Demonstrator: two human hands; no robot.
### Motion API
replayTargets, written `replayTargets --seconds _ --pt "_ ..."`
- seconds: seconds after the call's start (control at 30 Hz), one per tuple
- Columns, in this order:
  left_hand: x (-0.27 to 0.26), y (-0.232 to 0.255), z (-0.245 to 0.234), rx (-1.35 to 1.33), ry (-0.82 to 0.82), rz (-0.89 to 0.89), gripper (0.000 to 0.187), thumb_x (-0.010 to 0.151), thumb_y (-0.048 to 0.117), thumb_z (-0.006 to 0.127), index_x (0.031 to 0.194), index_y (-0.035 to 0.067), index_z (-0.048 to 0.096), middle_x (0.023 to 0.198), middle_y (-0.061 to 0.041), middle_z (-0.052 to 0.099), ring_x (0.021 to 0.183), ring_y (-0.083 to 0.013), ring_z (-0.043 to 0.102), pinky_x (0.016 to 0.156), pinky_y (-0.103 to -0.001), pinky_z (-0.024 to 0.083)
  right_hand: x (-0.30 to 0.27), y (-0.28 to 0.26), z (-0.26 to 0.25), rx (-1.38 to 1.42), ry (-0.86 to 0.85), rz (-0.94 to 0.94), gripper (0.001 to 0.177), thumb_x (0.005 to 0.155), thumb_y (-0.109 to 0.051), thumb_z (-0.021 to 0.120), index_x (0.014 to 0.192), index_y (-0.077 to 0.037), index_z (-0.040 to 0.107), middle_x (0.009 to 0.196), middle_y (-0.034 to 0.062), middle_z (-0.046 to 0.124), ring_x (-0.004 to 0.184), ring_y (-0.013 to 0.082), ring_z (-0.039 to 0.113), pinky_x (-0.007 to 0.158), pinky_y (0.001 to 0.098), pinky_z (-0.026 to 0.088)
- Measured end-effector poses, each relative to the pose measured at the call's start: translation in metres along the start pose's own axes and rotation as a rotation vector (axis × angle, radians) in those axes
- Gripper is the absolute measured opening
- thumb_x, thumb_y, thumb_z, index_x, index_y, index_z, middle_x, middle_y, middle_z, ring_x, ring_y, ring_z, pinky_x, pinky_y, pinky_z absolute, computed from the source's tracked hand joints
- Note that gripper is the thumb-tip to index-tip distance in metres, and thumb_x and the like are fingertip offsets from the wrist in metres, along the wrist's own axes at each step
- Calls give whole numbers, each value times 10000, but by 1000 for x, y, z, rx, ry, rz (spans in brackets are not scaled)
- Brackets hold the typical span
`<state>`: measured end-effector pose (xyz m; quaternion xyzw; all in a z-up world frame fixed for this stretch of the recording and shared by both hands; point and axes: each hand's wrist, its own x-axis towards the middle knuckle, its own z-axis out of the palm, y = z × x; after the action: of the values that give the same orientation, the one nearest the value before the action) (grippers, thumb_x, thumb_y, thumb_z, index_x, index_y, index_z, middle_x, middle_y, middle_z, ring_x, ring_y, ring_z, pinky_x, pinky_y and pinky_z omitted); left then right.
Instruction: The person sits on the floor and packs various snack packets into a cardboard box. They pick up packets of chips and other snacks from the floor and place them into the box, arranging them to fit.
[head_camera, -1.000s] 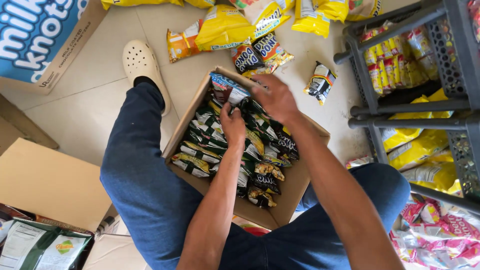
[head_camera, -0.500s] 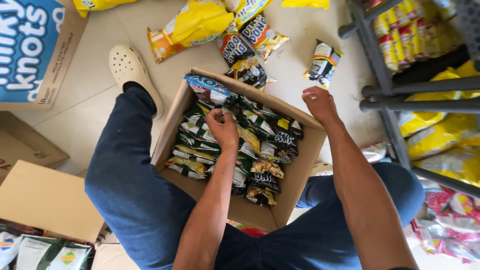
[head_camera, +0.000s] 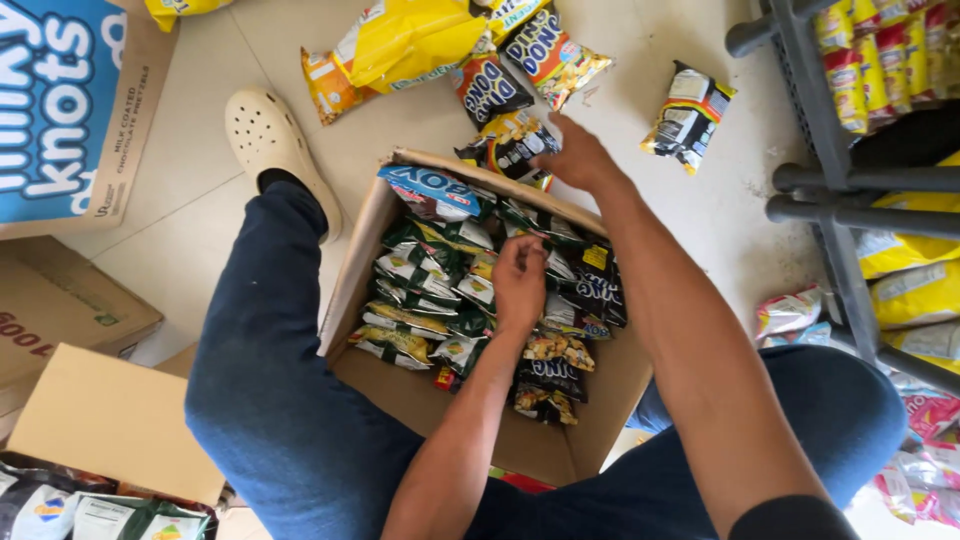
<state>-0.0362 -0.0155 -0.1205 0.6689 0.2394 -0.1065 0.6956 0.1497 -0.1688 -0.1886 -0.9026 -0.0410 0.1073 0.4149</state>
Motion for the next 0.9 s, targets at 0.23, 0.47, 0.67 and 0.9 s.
replayTargets --seconds 0.23,0.47,0.67,0.9 --pt "24 -36 3 -208 -46 40 131 1008 82 566 1077 5 647 1009 -37 719 811 -109 641 766 -255 547 -5 -3 -1 -234 -339 298 416 882 -441 788 1123 -103 750 1080 214 749 999 366 711 893 450 544" --pt "19 -25 3 -223 -57 19 180 1002 145 614 1088 -3 668 940 -67 703 806 -138 663 762 -289 563 -45 -56 -68 -45 97 59 316 920 -284 773 1057 -15 681 981 161 711 824 263 664 746 391 527" --pt "-4 26 3 -218 -25 3 514 956 372 712 1277 -9 586 1060 -100 683 952 -184 639 878 -341 520 -112 -157 -138 173 198 126 219 967 -165 736 1006 0 599 846 66 655 733 90 552 660 290 476" --pt "-27 86 -12 -482 -184 203 970 894 477 762 1571 55 210 1481 -56 445 1277 -170 556 1082 -342 454 -179 -211 -160 284 231 -101 164 974 -67 721 979 -8 568 846 -5 617 769 28 557 670 236 486"
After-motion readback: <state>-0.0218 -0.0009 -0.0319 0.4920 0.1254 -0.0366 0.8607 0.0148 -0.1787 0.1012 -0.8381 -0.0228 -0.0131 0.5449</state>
